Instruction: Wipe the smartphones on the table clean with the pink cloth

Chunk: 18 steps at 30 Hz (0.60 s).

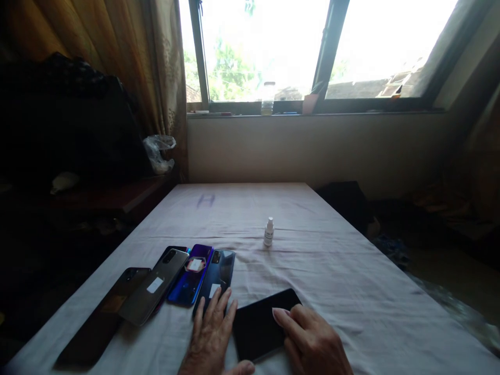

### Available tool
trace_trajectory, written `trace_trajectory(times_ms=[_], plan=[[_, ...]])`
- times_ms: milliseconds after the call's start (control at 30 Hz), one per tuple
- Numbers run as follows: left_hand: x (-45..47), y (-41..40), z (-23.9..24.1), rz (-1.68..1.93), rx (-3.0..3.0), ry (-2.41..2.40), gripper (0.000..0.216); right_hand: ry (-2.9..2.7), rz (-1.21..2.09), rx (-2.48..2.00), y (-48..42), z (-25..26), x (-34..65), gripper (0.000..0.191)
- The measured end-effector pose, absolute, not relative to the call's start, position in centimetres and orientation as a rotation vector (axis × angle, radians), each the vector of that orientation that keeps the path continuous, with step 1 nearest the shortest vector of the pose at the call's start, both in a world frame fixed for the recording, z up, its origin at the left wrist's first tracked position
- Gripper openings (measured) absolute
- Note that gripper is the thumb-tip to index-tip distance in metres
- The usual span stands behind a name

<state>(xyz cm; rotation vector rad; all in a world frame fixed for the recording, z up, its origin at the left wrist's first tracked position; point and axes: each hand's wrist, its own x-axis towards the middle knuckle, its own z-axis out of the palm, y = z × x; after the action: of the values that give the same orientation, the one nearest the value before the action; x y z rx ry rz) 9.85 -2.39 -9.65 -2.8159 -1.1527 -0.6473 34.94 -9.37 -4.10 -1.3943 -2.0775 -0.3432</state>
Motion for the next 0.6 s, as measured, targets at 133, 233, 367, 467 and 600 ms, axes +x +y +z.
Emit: trace_trajectory(times_ms=[133,233,367,467,600], plan=[[9.9,-2.6,-10.3,-0.713,-2.740,-1.110,0.089,-2.083,-0.409,-1.387,-9.3,-3.9,34.8,0.036],[9.6,-3.3,-8.6,-0.661,-2.829,-1.164,0.085,-2.054,-0.409,-1.439,-9.5,-3.7,34.4,0.036],[9.5,-3.7,-5.7,-0.539,-2.951,-1.279,0.077,-2.084,-0.373,-1.518,-9.9,-3.4,34.1,0.035],[10.4,-3.5,-4.4,-0.473,-3.007,-1.338,0.082,-2.064,-0.339,-1.722,-10.2,-3.1,34.3,0.036],[11.4,-3.4,-3.0,-0.424,-3.006,-1.425,0.074,-1.781,-0.300,-2.251,-10.6,-2.1,33.9,0.035]])
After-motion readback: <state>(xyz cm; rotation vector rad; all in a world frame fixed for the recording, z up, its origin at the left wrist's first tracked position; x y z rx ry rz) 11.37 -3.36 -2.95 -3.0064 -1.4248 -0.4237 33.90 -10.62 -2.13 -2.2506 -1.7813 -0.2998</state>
